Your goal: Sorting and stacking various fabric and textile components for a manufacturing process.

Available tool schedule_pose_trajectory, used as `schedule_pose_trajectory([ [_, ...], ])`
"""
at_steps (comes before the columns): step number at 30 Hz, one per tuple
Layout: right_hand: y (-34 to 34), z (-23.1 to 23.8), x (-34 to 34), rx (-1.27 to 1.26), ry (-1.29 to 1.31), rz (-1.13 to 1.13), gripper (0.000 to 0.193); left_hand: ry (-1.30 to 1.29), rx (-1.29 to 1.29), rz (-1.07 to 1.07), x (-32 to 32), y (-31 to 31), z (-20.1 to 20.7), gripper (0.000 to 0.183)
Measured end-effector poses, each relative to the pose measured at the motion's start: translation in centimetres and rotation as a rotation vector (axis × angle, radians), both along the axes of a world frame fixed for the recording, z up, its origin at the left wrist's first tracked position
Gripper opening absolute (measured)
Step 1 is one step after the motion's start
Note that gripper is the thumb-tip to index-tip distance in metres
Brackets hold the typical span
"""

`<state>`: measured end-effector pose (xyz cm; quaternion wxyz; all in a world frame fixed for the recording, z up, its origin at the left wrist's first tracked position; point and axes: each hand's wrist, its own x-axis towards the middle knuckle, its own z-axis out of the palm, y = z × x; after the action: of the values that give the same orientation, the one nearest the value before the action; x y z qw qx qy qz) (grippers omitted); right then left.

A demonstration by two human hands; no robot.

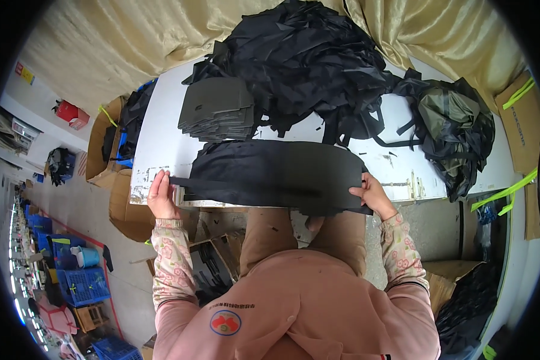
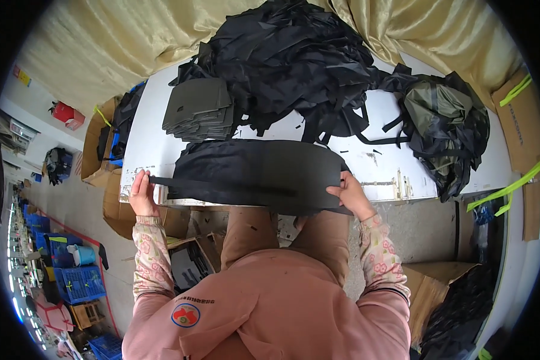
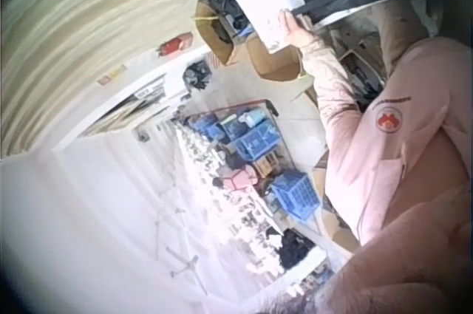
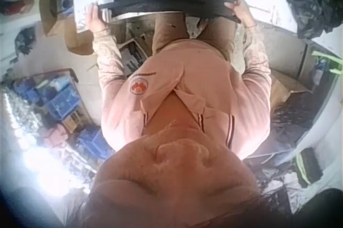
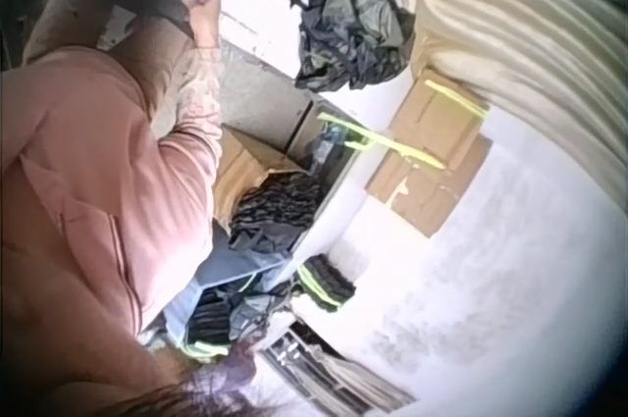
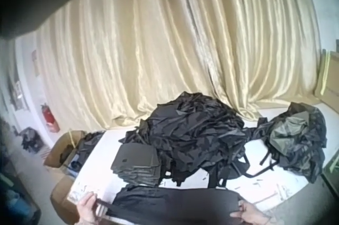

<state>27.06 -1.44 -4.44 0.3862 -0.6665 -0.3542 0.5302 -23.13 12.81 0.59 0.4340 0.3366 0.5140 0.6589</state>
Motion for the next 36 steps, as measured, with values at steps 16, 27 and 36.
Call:
schedule_pose_trajectory([
  [16,-0.5,0.0,0.7,0.029,0.38,-0.133,0.027,-0.669,-0.941,-1.36,20.3,-12.6,-5.5,0.053],
  [27,-1.2,0.9,0.0,0.043,0.105,-0.031,0.025,-1.042,-0.758,-0.767,26.6,-12.0,-5.9,0.036],
  [36,-1.3,-0.6,-0.8,0.28,-0.251,-0.044,0.03,-1.005,-0.733,-0.826,26.6,-12.0,-7.1,0.033],
])
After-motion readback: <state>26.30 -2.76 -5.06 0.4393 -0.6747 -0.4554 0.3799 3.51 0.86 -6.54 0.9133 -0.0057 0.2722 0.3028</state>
